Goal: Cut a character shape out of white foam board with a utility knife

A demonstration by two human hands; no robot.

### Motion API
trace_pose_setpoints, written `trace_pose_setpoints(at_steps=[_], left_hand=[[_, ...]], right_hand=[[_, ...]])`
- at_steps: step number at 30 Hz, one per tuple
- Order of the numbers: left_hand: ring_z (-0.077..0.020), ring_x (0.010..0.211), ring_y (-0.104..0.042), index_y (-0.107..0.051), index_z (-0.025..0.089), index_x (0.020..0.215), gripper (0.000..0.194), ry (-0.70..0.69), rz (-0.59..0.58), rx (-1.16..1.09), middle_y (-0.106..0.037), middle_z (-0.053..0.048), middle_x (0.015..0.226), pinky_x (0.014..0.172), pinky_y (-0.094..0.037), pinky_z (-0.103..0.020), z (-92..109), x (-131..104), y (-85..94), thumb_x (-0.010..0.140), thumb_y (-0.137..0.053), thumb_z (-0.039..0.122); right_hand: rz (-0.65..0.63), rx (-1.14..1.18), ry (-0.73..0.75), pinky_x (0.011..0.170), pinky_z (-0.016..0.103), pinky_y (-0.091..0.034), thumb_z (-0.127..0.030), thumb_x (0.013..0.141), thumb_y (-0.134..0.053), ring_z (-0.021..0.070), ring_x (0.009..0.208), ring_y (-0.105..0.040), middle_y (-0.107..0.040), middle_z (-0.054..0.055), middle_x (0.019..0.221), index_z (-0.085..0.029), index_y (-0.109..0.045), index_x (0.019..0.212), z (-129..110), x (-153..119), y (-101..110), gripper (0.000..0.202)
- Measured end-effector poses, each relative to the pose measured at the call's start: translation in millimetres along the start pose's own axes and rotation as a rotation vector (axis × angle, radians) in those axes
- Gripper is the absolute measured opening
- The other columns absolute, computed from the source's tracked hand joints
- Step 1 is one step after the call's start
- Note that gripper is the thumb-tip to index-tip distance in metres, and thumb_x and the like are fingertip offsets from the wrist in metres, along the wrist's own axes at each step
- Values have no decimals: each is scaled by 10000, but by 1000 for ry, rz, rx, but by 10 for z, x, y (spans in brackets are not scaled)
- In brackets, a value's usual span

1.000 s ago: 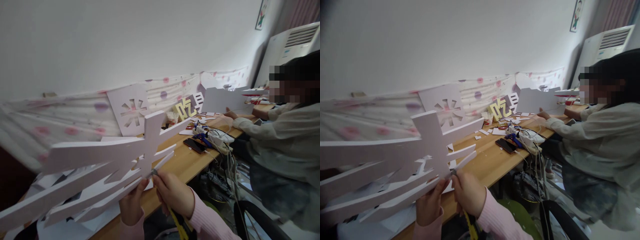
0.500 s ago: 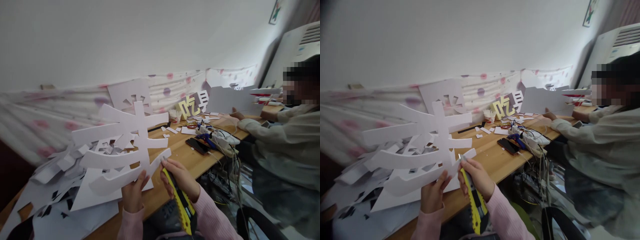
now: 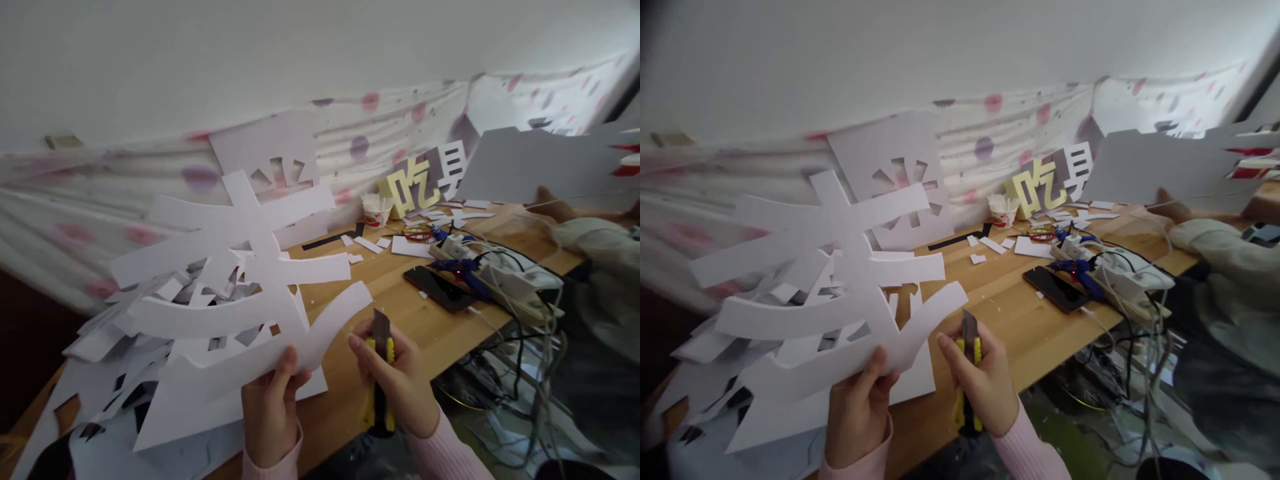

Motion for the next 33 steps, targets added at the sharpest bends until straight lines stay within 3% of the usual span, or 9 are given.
trace_pose_setpoints(at_steps=[2,4,8,12,15,18,21,25,33], left_hand=[[-159,786,-685,-678,259,1105,612,24,23,29,-708,-50,1124,462,-515,-128,-21,20,-16,530,-875,337],[-170,793,-685,-683,243,1093,611,32,56,54,-703,-59,1129,460,-518,-137,-39,47,-33,519,-875,331],[-205,857,-678,-690,233,1054,582,-12,98,77,-689,-55,1132,510,-567,-193,-64,114,-48,511,-879,325],[-188,860,-659,-712,205,909,381,-99,45,154,-695,-19,988,606,-600,-229,-79,170,-28,577,-858,323],[-174,842,-652,-705,188,800,243,-133,-68,216,-682,-2,893,660,-608,-241,-79,195,-39,639,-823,325],[-164,731,-655,-692,172,719,232,-184,-123,344,-668,2,775,644,-612,-256,-42,216,-47,637,-814,352],[-185,675,-664,-686,169,712,280,-222,-105,451,-664,-2,697,643,-609,-283,-12,251,-25,602,-822,387],[-237,763,-694,-711,176,801,308,-268,-79,541,-724,-41,792,740,-608,-356,-19,305,6,612,-814,397],[-285,852,-694,-715,182,785,304,-276,-129,587,-727,-55,787,885,-565,-447,-39,350,-15,621,-798,424]], right_hand=[[54,-37,-8,406,215,-364,-497,801,-681,91,396,-445,-476,-58,466,-179,-556,799,21,29,19,342],[30,-45,-12,413,219,-369,-524,861,-594,95,410,-448,-479,-57,494,-183,-551,875,18,53,2,344],[-221,11,-162,376,188,-356,-558,954,-372,73,389,-431,-481,-65,556,-205,-487,917,29,84,-149,373],[-353,10,-321,296,160,-311,-583,935,-357,52,316,-408,-468,-79,556,-199,-475,845,79,137,-264,411],[-366,-69,-309,277,145,-285,-552,938,-348,50,299,-433,-475,-86,550,-202,-455,828,115,208,-302,383],[-375,-110,-343,277,140,-288,-508,950,-317,48,282,-445,-475,-92,531,-201,-442,827,186,249,-324,354],[-386,-78,-426,267,141,-309,-509,945,-327,56,284,-458,-470,-99,528,-206,-432,837,277,266,-335,339],[-432,50,-519,272,159,-388,-515,938,-356,68,303,-482,-461,-106,544,-210,-431,838,378,272,-365,330],[-416,67,-552,272,150,-394,-459,963,-346,61,289,-468,-461,-106,524,-204,-420,816,399,279,-405,303]])
Point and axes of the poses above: each hand's wrist, its own x-axis towards the middle knuckle, its own y-axis out of the back of the hand, z = x × y, the point moved 5 cm from there along x, towards the middle knuckle
